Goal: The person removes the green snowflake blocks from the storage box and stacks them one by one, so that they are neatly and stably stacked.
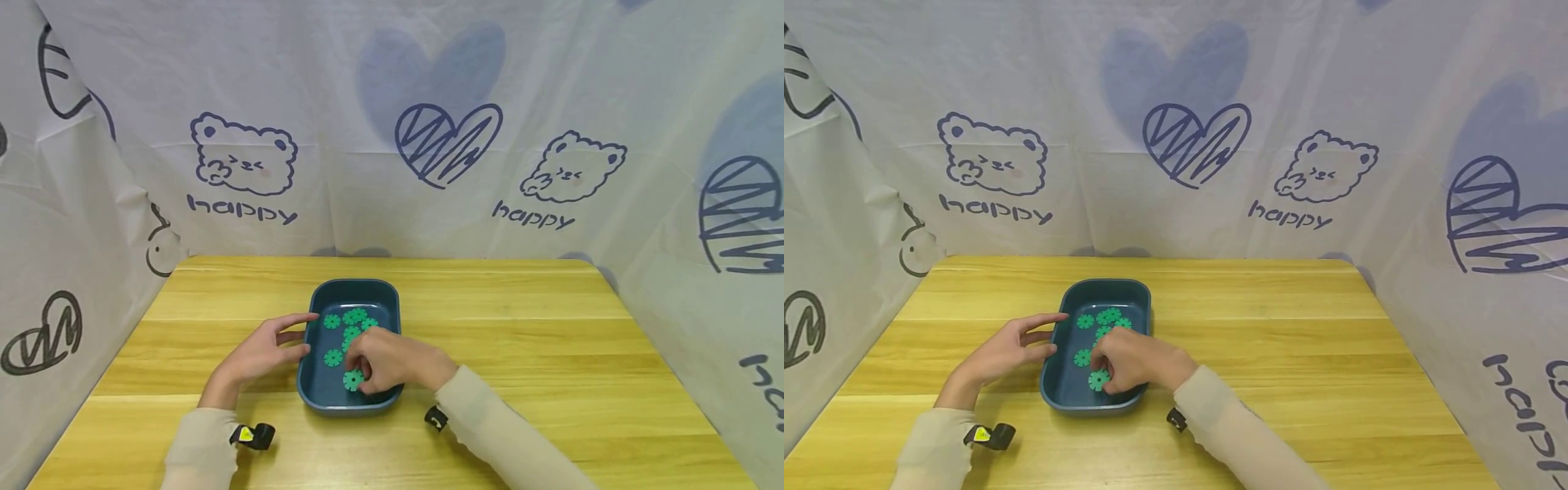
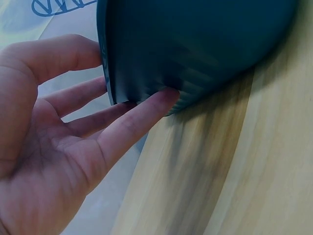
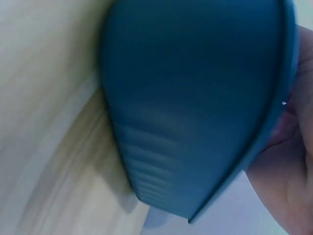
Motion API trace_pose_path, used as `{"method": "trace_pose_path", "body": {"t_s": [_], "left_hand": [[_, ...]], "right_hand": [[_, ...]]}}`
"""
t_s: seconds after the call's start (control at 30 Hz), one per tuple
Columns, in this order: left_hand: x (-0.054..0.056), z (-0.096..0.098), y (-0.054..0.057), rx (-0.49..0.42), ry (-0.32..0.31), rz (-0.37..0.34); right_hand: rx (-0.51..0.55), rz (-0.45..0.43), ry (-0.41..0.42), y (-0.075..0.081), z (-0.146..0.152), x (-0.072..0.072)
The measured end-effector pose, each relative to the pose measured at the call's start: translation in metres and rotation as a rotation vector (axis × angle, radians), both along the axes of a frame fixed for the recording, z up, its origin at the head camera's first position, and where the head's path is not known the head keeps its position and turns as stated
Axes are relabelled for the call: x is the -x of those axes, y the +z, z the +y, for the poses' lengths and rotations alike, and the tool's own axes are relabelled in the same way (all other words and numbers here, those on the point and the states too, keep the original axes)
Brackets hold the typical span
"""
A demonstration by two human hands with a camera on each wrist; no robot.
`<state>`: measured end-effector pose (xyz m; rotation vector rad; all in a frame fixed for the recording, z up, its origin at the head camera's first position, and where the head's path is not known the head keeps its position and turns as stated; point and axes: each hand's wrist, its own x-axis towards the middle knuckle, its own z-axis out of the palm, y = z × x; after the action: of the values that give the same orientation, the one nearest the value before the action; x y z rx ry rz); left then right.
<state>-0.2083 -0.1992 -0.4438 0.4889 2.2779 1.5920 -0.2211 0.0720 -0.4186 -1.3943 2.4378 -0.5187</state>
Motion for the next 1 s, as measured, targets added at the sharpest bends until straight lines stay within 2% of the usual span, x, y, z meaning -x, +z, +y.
{"method": "trace_pose_path", "body": {"t_s": [0.27, 0.5, 0.67, 1.0], "left_hand": [[0.001, 0.0, 0.0, 0.008, -0.001, 0.013], [0.001, 0.001, 0.001, 0.014, 0.004, 0.008], [0.001, 0.001, 0.002, 0.01, 0.0, 0.012], [0.001, 0.001, 0.001, 0.005, 0.004, 0.003]], "right_hand": [[0.141, -0.022, -0.051, 0.012, 0.023, 0.003], [0.174, -0.056, -0.167, 0.024, 0.044, 0.0], [0.21, -0.071, -0.217, 0.024, 0.058, 0.001], [0.323, -0.112, -0.268, 0.024, 0.084, 0.003]]}}
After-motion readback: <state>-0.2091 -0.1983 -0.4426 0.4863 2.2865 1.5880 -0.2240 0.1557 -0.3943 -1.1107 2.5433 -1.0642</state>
